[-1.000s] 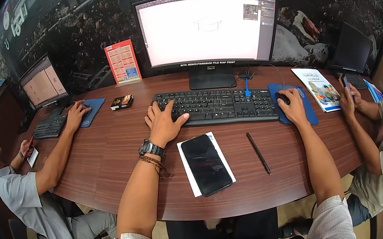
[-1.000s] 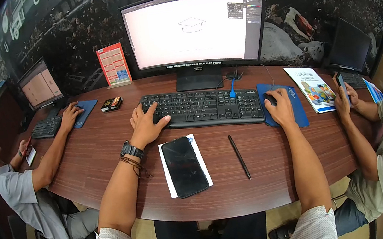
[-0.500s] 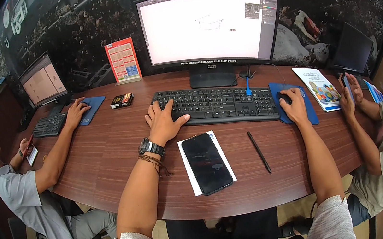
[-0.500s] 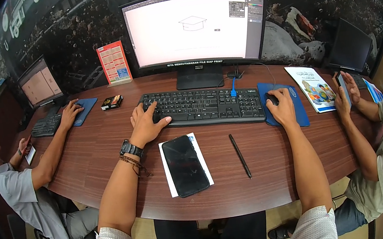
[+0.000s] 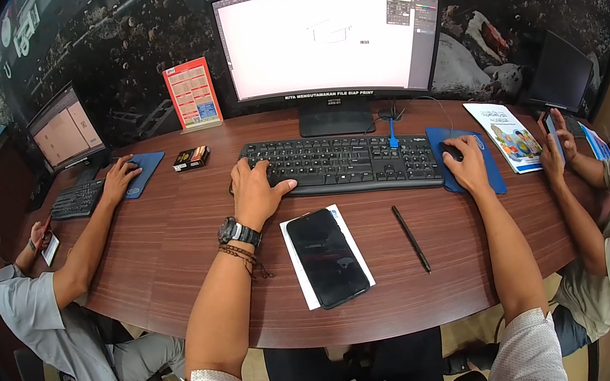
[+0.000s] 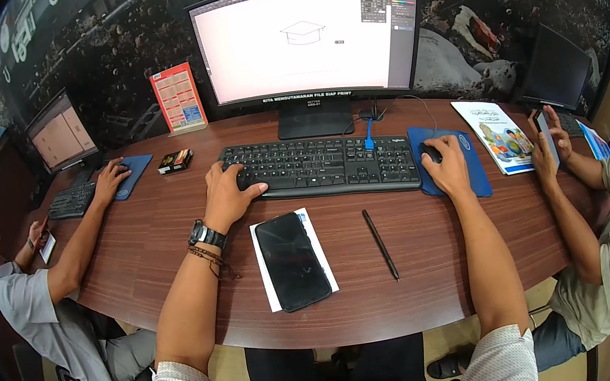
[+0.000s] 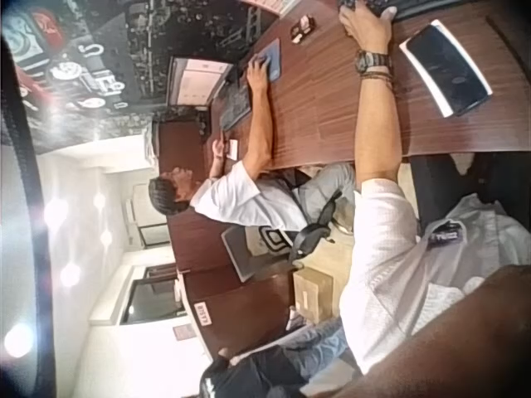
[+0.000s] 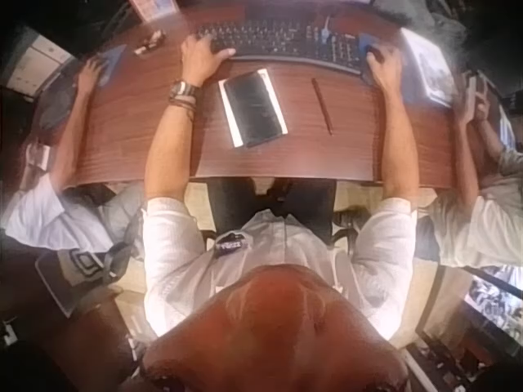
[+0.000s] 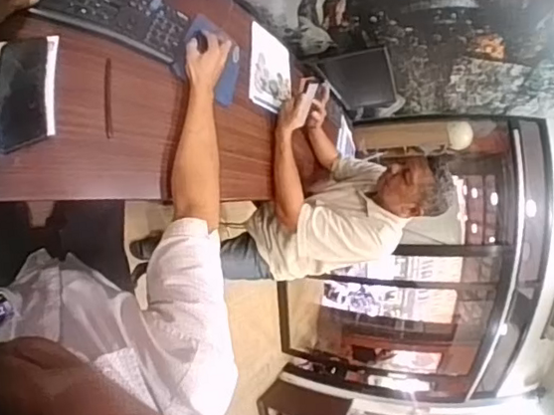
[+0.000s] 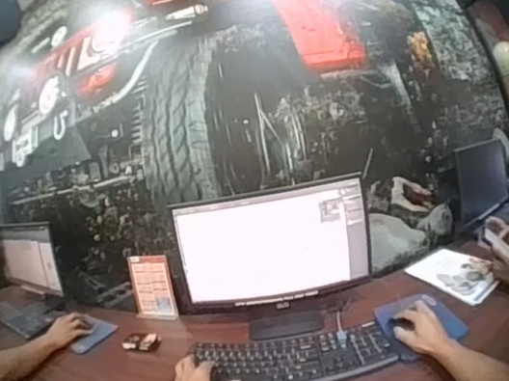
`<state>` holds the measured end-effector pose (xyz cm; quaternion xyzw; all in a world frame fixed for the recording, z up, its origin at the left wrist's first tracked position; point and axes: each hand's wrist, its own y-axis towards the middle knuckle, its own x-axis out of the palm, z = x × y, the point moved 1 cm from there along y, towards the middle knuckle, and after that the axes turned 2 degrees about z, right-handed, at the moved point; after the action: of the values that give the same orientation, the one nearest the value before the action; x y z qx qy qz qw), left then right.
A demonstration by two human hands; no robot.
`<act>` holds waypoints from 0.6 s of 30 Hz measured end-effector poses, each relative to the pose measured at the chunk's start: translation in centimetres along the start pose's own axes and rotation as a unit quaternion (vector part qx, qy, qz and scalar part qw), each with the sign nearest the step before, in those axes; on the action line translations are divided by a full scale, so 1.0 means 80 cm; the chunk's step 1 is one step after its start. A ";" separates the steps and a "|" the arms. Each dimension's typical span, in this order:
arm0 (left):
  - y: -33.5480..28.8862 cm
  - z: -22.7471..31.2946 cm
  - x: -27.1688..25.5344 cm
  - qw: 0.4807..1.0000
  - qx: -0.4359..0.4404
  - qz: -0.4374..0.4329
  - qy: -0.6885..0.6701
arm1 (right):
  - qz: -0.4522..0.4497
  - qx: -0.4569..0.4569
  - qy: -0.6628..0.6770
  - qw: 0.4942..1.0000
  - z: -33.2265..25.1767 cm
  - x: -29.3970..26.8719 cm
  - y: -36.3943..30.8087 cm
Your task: Using a computer and graphic design software to create or edit a logo of a graduation cap while discussing with another person.
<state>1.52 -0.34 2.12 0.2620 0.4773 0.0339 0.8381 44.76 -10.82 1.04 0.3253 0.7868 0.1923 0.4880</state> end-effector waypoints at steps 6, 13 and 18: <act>0.006 -0.002 -0.006 0.999 -0.002 -0.015 -0.029 | 0.001 -0.001 -0.018 1.000 -0.004 -0.002 0.001; 0.005 0.005 -0.003 0.998 0.024 -0.028 -0.053 | -0.030 0.029 -0.031 0.999 -0.003 -0.004 0.002; 0.007 0.007 -0.002 0.998 0.016 -0.055 -0.039 | -0.071 0.078 -0.075 0.992 -0.002 -0.010 0.013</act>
<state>2.00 -0.17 2.76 0.2497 0.4588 -0.0299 0.8522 45.25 -10.64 2.28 0.3187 0.7815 0.0702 0.5318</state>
